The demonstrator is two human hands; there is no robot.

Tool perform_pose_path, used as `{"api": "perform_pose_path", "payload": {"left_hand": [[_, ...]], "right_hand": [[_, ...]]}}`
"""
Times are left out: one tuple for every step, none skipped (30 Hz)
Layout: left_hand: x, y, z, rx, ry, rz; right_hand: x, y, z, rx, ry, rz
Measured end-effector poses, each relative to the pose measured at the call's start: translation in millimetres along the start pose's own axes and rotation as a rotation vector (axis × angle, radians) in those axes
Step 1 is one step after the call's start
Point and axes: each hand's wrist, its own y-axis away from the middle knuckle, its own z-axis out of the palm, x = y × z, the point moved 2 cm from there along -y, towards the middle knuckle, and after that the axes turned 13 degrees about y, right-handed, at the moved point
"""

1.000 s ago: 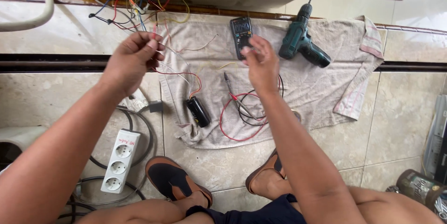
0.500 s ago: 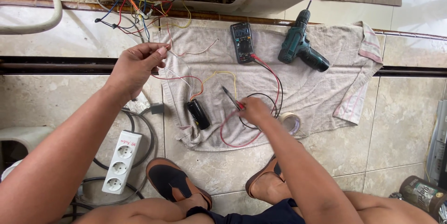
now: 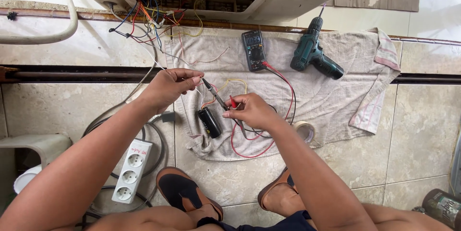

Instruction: Repairing the electrical wiring of an appliance using a multimeter and electrical tape

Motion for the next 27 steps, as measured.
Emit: {"api": "perform_pose_path", "payload": {"left_hand": [[-1, 2, 0, -0.006, -0.021, -0.019], [1, 5, 1, -0.006, -0.022, -0.022], [3, 8, 2, 0.004, -0.04, -0.037], [5, 11, 4, 0.014, -0.058, -0.055], [-2, 7, 2, 0.014, -0.059, -0.062], [-10, 4, 0, 0.013, -0.07, -0.063], [-18, 1, -1, 0.013, -0.082, -0.064], [-26, 0, -1, 0.006, -0.083, -0.073], [-34, -1, -2, 0.01, -0.1, -0.076], [-42, -3, -1, 0.013, -0.114, -0.078], [-44, 0, 0, 0.006, -0.113, -0.087], [-46, 1, 1, -0.006, -0.159, -0.107], [-48, 3, 2, -0.019, -0.205, -0.126], [-50, 3, 0, -0.022, -0.204, -0.13], [-52, 4, -1, -0.041, -0.238, -0.143], [-53, 4, -2, -0.061, -0.273, -0.156], [-51, 5, -1, -0.066, -0.273, -0.16], [-51, 5, 1, -0.092, -0.301, -0.163], [-50, 6, 3, -0.119, -0.33, -0.167], [-58, 1, 2, -0.121, -0.326, -0.17], [-67, -3, 2, -0.149, -0.376, -0.171], [-74, -7, -1, -0.176, -0.43, -0.172], [-73, -4, 1, -0.176, -0.431, -0.175], [-71, -4, 3, -0.196, -0.479, -0.18], [-69, -3, 6, -0.215, -0.527, -0.185], [-68, -2, 6, -0.216, -0.527, -0.182], [-68, -1, 7, -0.223, -0.493, -0.182]], "right_hand": [[18, -10, 11, 0.018, -0.056, -0.017], [27, -13, 19, 0.016, -0.058, -0.015], [36, -16, 25, 0.022, -0.106, -0.009], [45, -18, 33, 0.027, -0.154, 0.001], [49, -20, 38, 0.024, -0.158, 0.006], [54, -20, 45, 0.017, -0.193, 0.007], [59, -20, 51, 0.01, -0.228, 0.008], [58, -15, 55, 0.013, -0.234, 0.018], [57, -11, 59, -0.015, -0.27, 0.025], [56, -6, 62, -0.042, -0.305, 0.032], [73, -7, 69, -0.039, -0.309, 0.043], [90, -8, 74, -0.002, -0.361, 0.059], [107, -10, 80, 0.035, -0.412, 0.076], [109, -5, 82, 0.037, -0.414, 0.081], [112, 1, 80, 0.205, -0.329, 0.113], [114, 8, 79, 0.373, -0.243, 0.144], [124, 12, 79, 0.375, -0.244, 0.149], [132, 17, 77, 0.475, -0.178, 0.034], [140, 23, 75, 0.574, -0.111, -0.082], [141, 23, 65, 0.572, -0.108, -0.077], [144, 24, 56, 0.555, -0.18, 0.092], [147, 23, 49, 0.535, -0.255, 0.259], [147, 20, 45, 0.533, -0.257, 0.262], [149, 16, 43, 0.439, -0.41, 0.334], [149, 12, 40, 0.341, -0.562, 0.403], [158, 9, 33, 0.343, -0.561, 0.401], [166, 5, 28, 0.271, -0.598, 0.396]]}}
